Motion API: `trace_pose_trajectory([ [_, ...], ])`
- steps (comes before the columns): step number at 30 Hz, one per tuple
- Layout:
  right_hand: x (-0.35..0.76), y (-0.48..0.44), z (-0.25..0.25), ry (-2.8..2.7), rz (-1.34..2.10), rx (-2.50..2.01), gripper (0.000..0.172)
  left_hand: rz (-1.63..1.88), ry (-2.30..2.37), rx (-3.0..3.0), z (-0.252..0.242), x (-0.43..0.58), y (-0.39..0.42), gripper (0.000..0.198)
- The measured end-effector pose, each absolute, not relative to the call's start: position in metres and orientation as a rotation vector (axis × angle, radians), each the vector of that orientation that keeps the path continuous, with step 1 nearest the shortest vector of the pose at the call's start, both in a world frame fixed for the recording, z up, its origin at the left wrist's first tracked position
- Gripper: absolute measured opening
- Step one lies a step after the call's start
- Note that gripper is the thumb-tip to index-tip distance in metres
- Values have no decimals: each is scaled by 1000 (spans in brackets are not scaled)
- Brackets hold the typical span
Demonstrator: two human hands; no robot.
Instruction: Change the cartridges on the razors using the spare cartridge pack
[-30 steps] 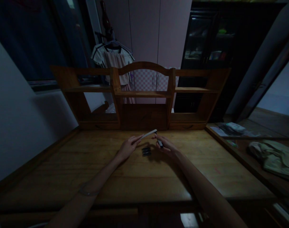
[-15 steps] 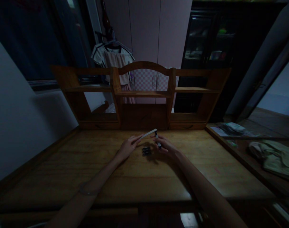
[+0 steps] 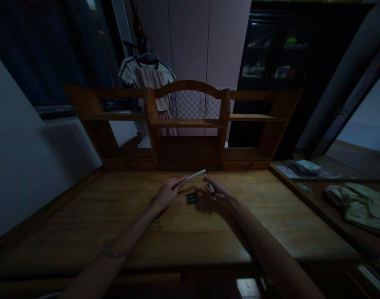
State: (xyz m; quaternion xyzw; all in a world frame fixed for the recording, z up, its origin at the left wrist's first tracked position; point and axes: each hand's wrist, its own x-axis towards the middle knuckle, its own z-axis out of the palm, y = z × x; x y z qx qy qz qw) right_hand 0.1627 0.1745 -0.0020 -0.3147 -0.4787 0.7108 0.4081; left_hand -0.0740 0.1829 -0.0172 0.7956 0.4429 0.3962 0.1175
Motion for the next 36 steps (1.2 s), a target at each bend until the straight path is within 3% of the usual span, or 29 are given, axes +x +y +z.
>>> trace_pose_trajectory([
  [6, 162, 164, 5, -1246, 1783, -791, 40, 1210, 1425, 2267, -18, -81, 188, 38],
  [14, 161, 169, 0, -1265, 1780, -771, 45, 1214, 1250, 2333, -16, -72, 182, 38],
  [36, 157, 178, -9, -1281, 1652, -875, 29, 1237, 1165, 2304, -13, -70, 179, 37],
])
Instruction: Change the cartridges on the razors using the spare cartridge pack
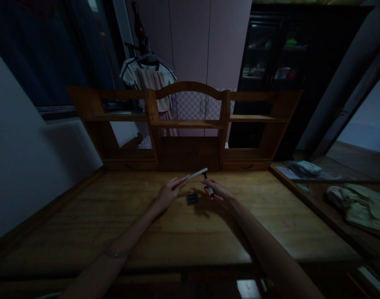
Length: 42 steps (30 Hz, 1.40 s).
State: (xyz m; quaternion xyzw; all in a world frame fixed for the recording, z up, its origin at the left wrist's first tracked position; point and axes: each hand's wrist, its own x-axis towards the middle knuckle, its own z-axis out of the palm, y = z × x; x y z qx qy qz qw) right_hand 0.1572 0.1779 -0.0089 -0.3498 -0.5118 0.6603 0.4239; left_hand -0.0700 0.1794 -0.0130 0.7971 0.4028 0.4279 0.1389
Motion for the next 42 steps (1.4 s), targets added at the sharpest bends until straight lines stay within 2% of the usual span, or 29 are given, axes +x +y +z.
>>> trace_pose_trajectory([
  [5, 157, 174, -5, -1275, 1661, -813, 31, 1213, 1280, 2251, -14, -74, 184, 38],
  [14, 159, 179, -6, -1263, 1678, -841, 30, 1148, 1196, 2307, -14, -72, 181, 36],
  [20, 159, 176, -3, -1248, 1691, -803, 29, 1253, 1254, 2277, -11, -74, 180, 38],
  [26, 159, 176, -3, -1245, 1699, -824, 31, 1158, 1247, 2325, -16, -73, 183, 35],
  [42, 161, 170, 5, -1181, 1764, -778, 27, 1277, 1349, 2249, -19, -82, 191, 36],
])
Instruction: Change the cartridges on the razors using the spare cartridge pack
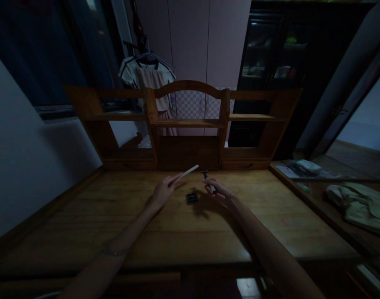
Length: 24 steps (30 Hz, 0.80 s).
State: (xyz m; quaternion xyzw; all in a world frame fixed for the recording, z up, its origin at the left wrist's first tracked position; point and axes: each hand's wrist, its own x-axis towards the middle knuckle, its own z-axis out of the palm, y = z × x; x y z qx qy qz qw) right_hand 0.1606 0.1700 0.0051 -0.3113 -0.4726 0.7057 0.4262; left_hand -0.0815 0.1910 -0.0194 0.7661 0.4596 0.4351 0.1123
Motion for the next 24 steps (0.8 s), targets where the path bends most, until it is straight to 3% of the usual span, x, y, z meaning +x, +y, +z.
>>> trace_pose_trajectory([
  [16, 161, 170, 3, -1232, 1758, -782, 25, 1283, 1171, 2308, -12, -76, 183, 36],
  [24, 160, 172, -3, -1242, 1733, -789, 27, 1254, 1343, 2197, -21, -84, 193, 37],
])
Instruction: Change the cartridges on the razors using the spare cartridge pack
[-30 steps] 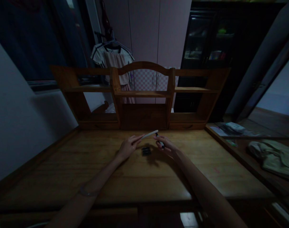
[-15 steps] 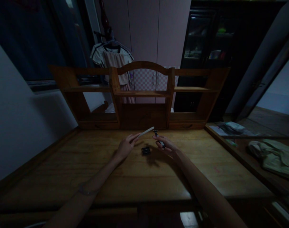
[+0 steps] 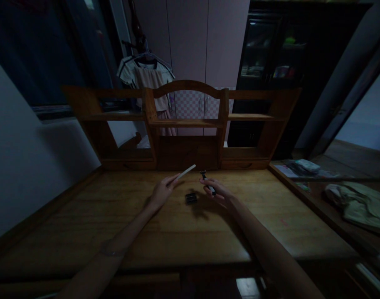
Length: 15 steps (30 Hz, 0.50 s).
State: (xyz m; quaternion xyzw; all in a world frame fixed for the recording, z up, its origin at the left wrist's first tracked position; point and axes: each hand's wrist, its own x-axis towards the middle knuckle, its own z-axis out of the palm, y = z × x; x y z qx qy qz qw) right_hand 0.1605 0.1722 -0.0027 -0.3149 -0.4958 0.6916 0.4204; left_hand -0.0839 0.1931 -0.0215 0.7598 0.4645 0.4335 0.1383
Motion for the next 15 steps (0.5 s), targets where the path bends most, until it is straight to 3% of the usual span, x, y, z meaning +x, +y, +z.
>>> trace_pose_trajectory([
  [5, 163, 171, 2, -1269, 1768, -784, 28, 1245, 1160, 2305, -12, -75, 181, 39],
  [15, 162, 173, -2, -1264, 1731, -776, 25, 1270, 1218, 2247, -13, -79, 186, 39],
])
